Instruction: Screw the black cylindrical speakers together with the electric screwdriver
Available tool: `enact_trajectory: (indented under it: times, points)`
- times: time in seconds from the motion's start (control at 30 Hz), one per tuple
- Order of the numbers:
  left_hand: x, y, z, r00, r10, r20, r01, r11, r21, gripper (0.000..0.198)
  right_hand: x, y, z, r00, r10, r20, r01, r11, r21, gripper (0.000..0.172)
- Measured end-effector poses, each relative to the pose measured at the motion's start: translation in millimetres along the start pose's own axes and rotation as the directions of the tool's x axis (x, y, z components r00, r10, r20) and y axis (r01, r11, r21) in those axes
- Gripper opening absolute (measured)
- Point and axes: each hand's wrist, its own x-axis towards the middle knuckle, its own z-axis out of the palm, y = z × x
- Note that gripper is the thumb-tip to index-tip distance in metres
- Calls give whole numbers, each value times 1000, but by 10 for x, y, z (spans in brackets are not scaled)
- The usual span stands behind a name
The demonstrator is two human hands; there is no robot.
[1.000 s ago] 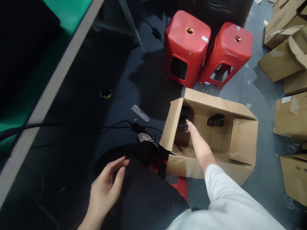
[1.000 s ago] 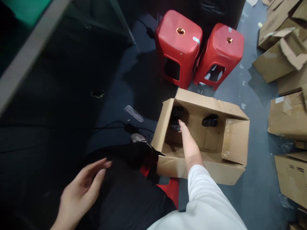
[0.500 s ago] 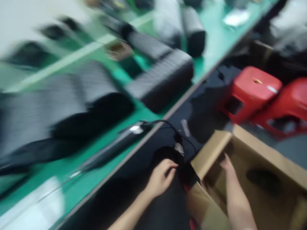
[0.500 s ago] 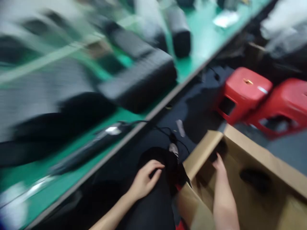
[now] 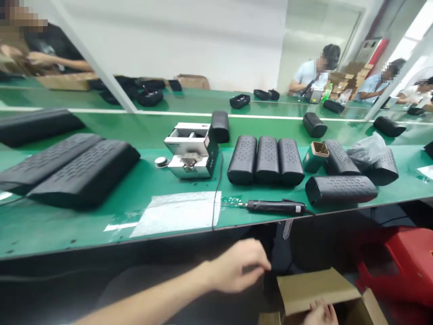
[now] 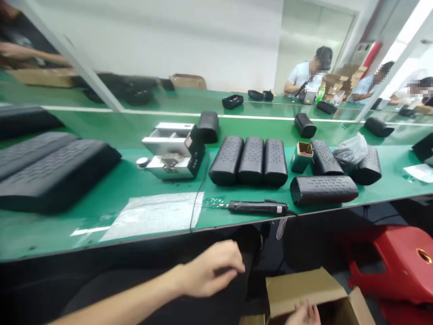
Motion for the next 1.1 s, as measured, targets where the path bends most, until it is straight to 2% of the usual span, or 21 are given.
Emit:
enact_trajectory:
  times: [0.03, 0.07, 0.13, 0.2, 0.27, 0.37, 0.43, 0.57, 0.63, 0.7, 0.77, 0.8, 0.87, 0.9, 0.93, 0.97, 1.03, 1.1]
  points:
    - [87, 71, -178, 997, 24, -71, -15, 992, 126, 23, -68, -5, 82, 999, -28, -17, 28, 1000, 0, 46]
    - [203, 118, -338, 991, 6, -134, 32, 960, 278, 28, -131, -37, 182, 998, -54, -26, 55, 998, 23, 41]
    - [490, 142, -575, 985, -112, -131, 167, 808, 566, 43, -243, -192, 434, 992, -122, 29, 120, 990, 67, 33]
    - [783, 98, -699, 974, -197, -116, 224, 728, 648, 42, -347, -453, 723, 969, -209, 129, 194, 974, 118, 32]
    - [1004, 26, -743, 965, -237, -107, 247, 706, 664, 29, -456, -767, 988, 935, -287, 208, 255, 952, 169, 33]
    - [1098, -20, -737, 967, -240, -84, 233, 706, 668, 21, -627, -1227, 1236, 890, -350, 292, 294, 930, 220, 33]
    - [999, 41, -717, 979, -192, -65, 187, 733, 654, 21, -766, -1494, 1302, 869, -358, 341, 288, 927, 240, 36]
    - [612, 354, -668, 999, -35, -41, 52, 805, 592, 26, -1197, -1927, 1391, 824, -366, 433, 257, 922, 291, 60]
    - [443, 557, -672, 998, 52, -22, -32, 835, 549, 23, -1451, -2099, 1471, 822, -414, 392, 287, 895, 342, 64]
    - [314, 731, -759, 989, 147, -3, -126, 857, 500, 23, -1655, -2265, 1554, 835, -481, 268, 358, 844, 398, 57]
    - [175, 811, -983, 976, 217, -24, -182, 871, 456, 33, -1759, -2457, 1587, 836, -539, 99, 451, 779, 437, 50]
    - [87, 796, -1154, 973, 221, -67, -170, 880, 443, 38, -1772, -2570, 1569, 827, -561, 15, 496, 744, 447, 48]
    - [-129, 637, -1605, 962, 137, -235, -25, 904, 426, 39, -1737, -2829, 1450, 797, -587, -140, 578, 674, 460, 43]
    - [-245, 495, -1869, 934, 48, -354, 108, 908, 406, 33, -1706, -2968, 1354, 776, -590, -220, 616, 636, 465, 38]
    - [-355, 323, -2141, 877, -55, -477, 256, 894, 368, 32, -1674, -3107, 1246, 756, -584, -296, 647, 600, 471, 31]
    - [-451, 133, -2406, 799, -157, -580, 397, 862, 314, 34, -1648, -3239, 1135, 738, -567, -366, 672, 566, 477, 26]
    - [-587, -248, -2849, 617, -329, -715, 617, 766, 179, 48, -1619, -3462, 953, 713, -519, -472, 701, 517, 490, 35]
    - [-646, -554, -3113, 463, -441, -769, 739, 671, 60, 61, -1605, -3608, 867, 710, -470, -525, 704, 498, 507, 49]
